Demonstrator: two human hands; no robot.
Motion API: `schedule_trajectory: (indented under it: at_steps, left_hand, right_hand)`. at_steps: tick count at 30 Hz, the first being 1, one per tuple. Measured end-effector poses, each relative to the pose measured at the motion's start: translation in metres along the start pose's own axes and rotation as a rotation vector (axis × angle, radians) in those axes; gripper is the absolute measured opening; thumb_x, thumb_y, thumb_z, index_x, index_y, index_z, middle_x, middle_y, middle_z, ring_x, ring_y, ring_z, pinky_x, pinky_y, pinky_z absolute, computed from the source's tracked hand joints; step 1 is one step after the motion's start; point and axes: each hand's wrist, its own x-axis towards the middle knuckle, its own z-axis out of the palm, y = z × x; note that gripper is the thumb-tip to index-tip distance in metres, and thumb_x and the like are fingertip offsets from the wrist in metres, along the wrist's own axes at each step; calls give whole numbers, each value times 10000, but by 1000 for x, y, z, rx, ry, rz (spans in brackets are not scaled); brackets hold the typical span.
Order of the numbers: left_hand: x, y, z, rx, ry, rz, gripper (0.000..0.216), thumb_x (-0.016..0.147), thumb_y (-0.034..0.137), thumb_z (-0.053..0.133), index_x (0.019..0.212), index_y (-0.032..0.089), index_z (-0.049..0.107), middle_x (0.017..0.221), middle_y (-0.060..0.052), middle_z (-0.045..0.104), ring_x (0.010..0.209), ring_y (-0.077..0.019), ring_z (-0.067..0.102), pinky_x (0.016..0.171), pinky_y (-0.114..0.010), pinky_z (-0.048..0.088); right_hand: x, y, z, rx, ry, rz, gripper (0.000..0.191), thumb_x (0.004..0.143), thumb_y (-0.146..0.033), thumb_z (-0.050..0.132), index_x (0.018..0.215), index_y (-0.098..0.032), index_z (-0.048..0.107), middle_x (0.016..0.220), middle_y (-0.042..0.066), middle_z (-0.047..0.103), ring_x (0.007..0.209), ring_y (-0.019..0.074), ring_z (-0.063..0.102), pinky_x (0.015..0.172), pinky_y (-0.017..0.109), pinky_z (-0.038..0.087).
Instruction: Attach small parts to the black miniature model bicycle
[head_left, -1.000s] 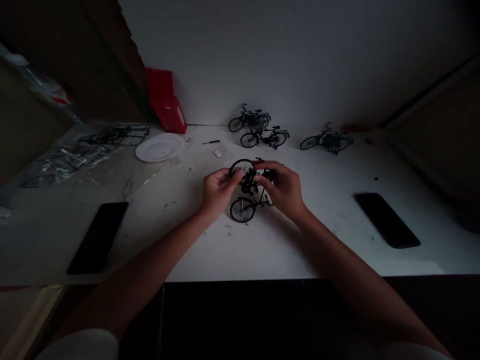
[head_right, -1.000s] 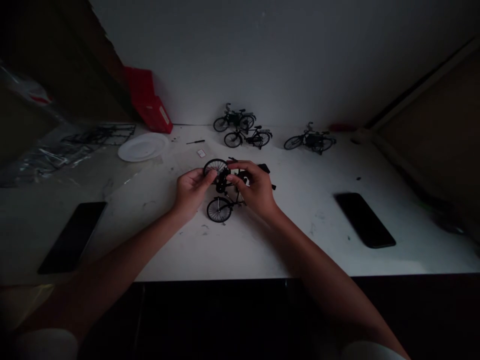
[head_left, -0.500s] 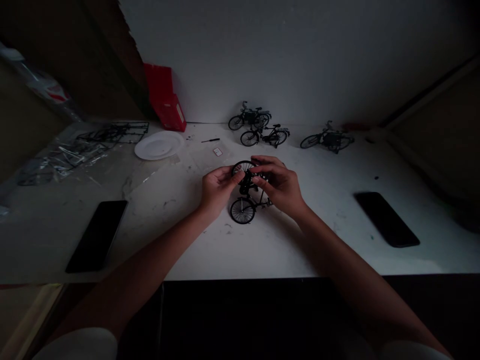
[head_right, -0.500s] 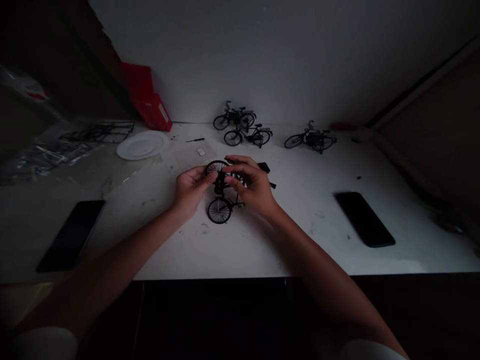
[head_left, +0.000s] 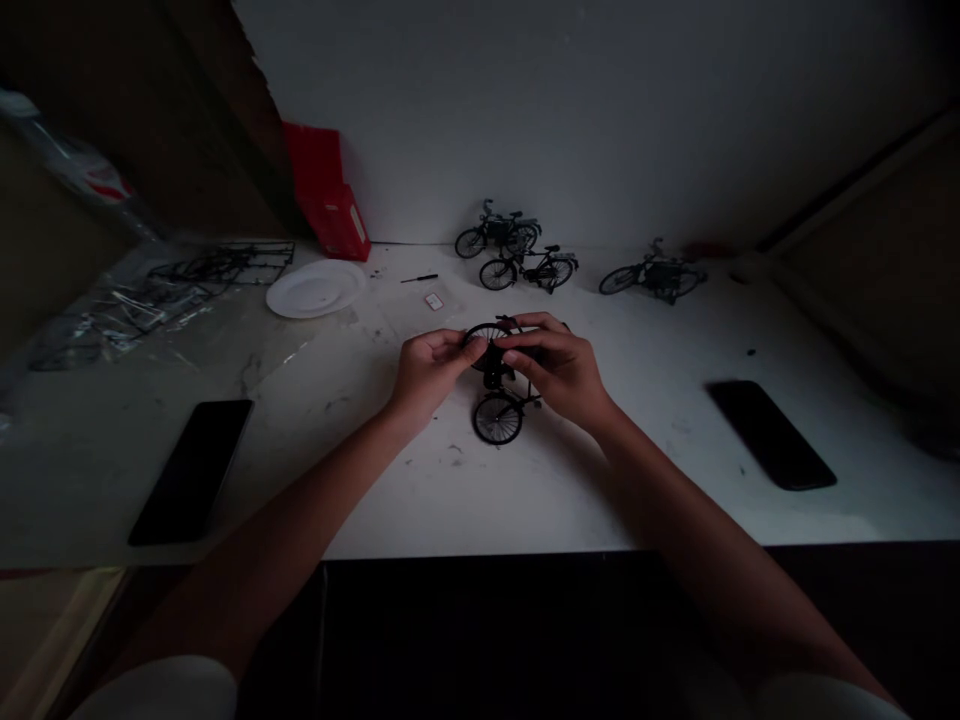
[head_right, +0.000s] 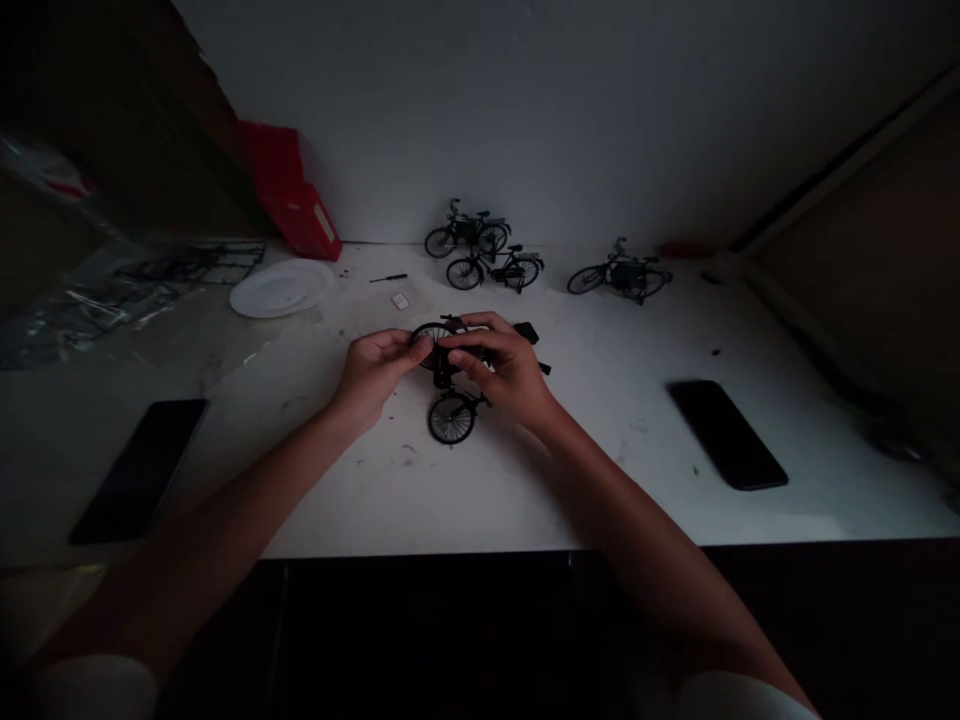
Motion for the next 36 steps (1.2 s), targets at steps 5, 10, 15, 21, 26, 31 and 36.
schedule_trajectory:
  at_steps: [5,10,15,21,26,31,36]
  left_hand:
    - [0,0,-2,104,-46,21,466,711,541,974,896,149,803,783,-60,795,677,-149,680,655,-276,546]
    - [-2,1,0,47,-118,-52,560,611,512,1025,966,128,824,909,-99,826,761,-184,726,678,-301,596]
    - [-5,0,4,68,-126,-125,462,649,445,1005,938,141,812,947,-91,820,763,-164,714,629,-257,549]
    - [-1,-7,7,-49,0,-147,454,657,414,991,947,152,760,926,-66,796,804,-169,722,735,-284,575]
    - [5,-15,6,-182,71,-76,460,647,386,989,934,166,704,926,-39,775,851,-169,721,865,-336,602]
    - [3,-19,6,-197,37,-72,445,663,389,991,925,161,712,931,-38,766,868,-160,708,851,-304,579]
    - [2,-23,6,-235,-10,-73,506,667,399,1015,1023,167,742,1038,-65,792,947,-182,725,918,-338,595]
  right_hand:
    - [3,-4,-7,-77,-26,-27,238,990,-517,765,1127,-351,864,1327,98,713,1317,299,677,1069,513,618]
    - [7,-5,-16,-186,-94,-96,211,1022,-447,734,1137,-327,863,1325,107,691,1145,267,710,1001,485,633]
    - [8,-7,-18,-271,-172,-188,241,1073,-342,644,1180,-357,859,1335,112,662,1137,268,680,929,480,632]
    - [6,-19,-18,-589,-52,-282,303,1024,-480,711,1253,-317,824,1401,134,684,1320,367,580,1038,578,548]
    - [-1,-10,-8,-712,-13,-297,377,980,-506,772,1314,-332,792,1195,105,764,1224,358,593,1036,575,485]
    - [-6,4,2,-728,-4,-266,385,994,-391,763,1379,-379,764,1194,87,782,1241,363,583,1010,576,454]
    - [-6,5,5,-717,14,-234,383,992,-323,752,1369,-390,776,1155,76,791,1231,354,591,1009,574,447]
